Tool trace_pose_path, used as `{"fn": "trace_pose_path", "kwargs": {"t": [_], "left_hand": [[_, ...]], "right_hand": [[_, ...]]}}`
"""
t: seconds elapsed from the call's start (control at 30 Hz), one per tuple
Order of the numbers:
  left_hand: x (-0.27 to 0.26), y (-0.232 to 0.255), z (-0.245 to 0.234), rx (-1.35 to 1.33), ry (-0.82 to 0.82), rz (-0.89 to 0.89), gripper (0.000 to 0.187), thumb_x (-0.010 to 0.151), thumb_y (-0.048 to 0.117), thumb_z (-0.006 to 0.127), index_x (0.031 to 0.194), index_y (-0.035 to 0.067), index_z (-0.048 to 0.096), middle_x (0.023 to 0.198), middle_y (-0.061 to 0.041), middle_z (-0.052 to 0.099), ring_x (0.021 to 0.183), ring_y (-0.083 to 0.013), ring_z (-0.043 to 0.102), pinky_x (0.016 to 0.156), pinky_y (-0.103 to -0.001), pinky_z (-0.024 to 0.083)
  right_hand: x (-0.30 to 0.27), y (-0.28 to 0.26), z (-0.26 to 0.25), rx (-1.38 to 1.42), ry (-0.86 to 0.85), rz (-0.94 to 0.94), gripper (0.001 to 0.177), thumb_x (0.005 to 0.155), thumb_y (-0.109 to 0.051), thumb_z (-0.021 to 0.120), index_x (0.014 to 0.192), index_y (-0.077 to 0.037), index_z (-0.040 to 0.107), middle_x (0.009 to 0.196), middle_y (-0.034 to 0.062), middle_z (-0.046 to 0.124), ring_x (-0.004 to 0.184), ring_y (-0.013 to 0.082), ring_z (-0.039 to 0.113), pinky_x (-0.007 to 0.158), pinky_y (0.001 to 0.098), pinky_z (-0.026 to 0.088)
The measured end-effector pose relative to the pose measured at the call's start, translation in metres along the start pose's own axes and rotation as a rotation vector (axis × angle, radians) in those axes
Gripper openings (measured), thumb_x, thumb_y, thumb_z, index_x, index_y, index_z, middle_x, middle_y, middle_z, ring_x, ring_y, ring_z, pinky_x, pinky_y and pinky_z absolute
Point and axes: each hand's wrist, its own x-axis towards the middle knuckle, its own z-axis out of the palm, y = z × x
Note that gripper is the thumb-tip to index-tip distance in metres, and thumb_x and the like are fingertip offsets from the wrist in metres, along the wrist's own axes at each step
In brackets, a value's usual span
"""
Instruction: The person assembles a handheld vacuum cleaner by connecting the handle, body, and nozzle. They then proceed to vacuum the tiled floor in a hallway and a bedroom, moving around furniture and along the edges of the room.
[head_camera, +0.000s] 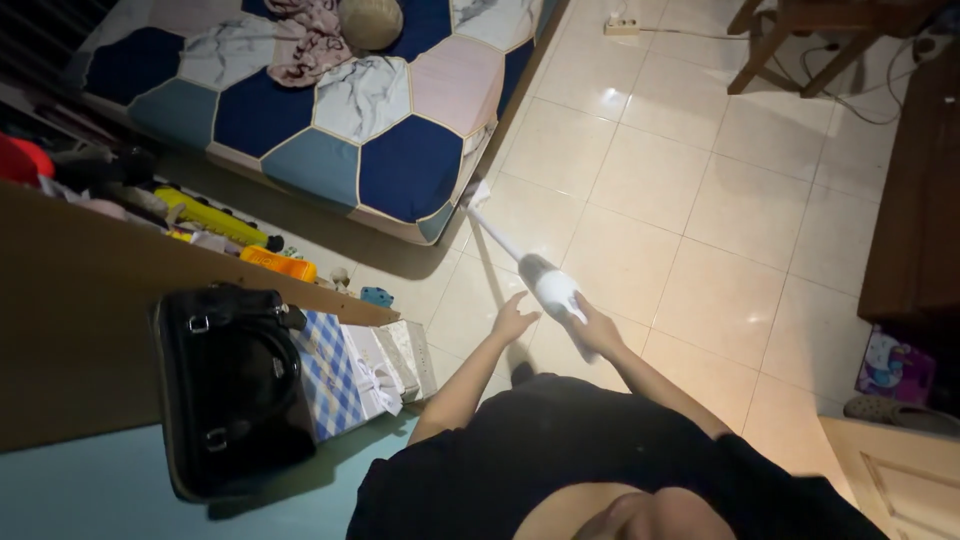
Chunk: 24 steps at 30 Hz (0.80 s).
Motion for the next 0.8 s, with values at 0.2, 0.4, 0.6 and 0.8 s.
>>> {"fn": "trace_pose_path", "kwargs": {"t": [0.2, 0.4, 0.6, 0.8], "left_hand": [[0.003, 0.002, 0.022, -0.065, -0.326, 0.161, 0.109, 0.068, 0.023, 0.086, 0.158, 0.005, 0.027, 0.153, -0.023, 0.046, 0.137, -0.0351, 0.052, 0.112, -0.040, 0.045], [0.015, -0.008, -0.008, -0.182, -0.134, 0.230, 0.097, 0.069, 0.011, 0.081, 0.155, 0.003, 0.035, 0.148, -0.022, 0.052, 0.133, -0.0340, 0.055, 0.109, -0.038, 0.047], [0.022, -0.022, -0.047, -0.441, 0.049, -0.123, 0.069, 0.083, -0.002, 0.053, 0.151, 0.004, 0.045, 0.136, -0.024, 0.063, 0.118, -0.0345, 0.063, 0.097, -0.042, 0.055], [0.005, -0.022, -0.039, -0.297, -0.049, 0.208, 0.064, 0.088, -0.006, 0.050, 0.151, 0.006, 0.045, 0.146, -0.013, 0.054, 0.135, -0.0238, 0.052, 0.111, -0.036, 0.041]], "right_hand": [[-0.079, 0.002, -0.025, 0.225, 0.017, 0.176, 0.066, 0.096, -0.034, 0.062, 0.157, -0.022, 0.039, 0.132, 0.0180, 0.066, 0.109, 0.0320, 0.069, 0.089, 0.0406, 0.056], [-0.046, -0.042, 0.016, 1.237, -0.201, 0.373, 0.055, 0.102, -0.018, 0.053, 0.153, -0.012, 0.032, 0.081, 0.0078, 0.057, 0.057, 0.0161, 0.053, 0.046, 0.0337, 0.048], [0.066, -0.097, 0.082, 1.324, -0.183, 0.315, 0.035, 0.104, -0.023, 0.051, 0.136, -0.009, 0.048, 0.076, 0.0064, 0.054, 0.054, 0.0154, 0.052, 0.044, 0.0328, 0.048], [0.129, -0.125, 0.069, 1.108, -0.152, 0.148, 0.031, 0.104, -0.025, 0.054, 0.126, -0.004, 0.051, 0.080, 0.0078, 0.056, 0.060, 0.0183, 0.055, 0.048, 0.0351, 0.049]]}}
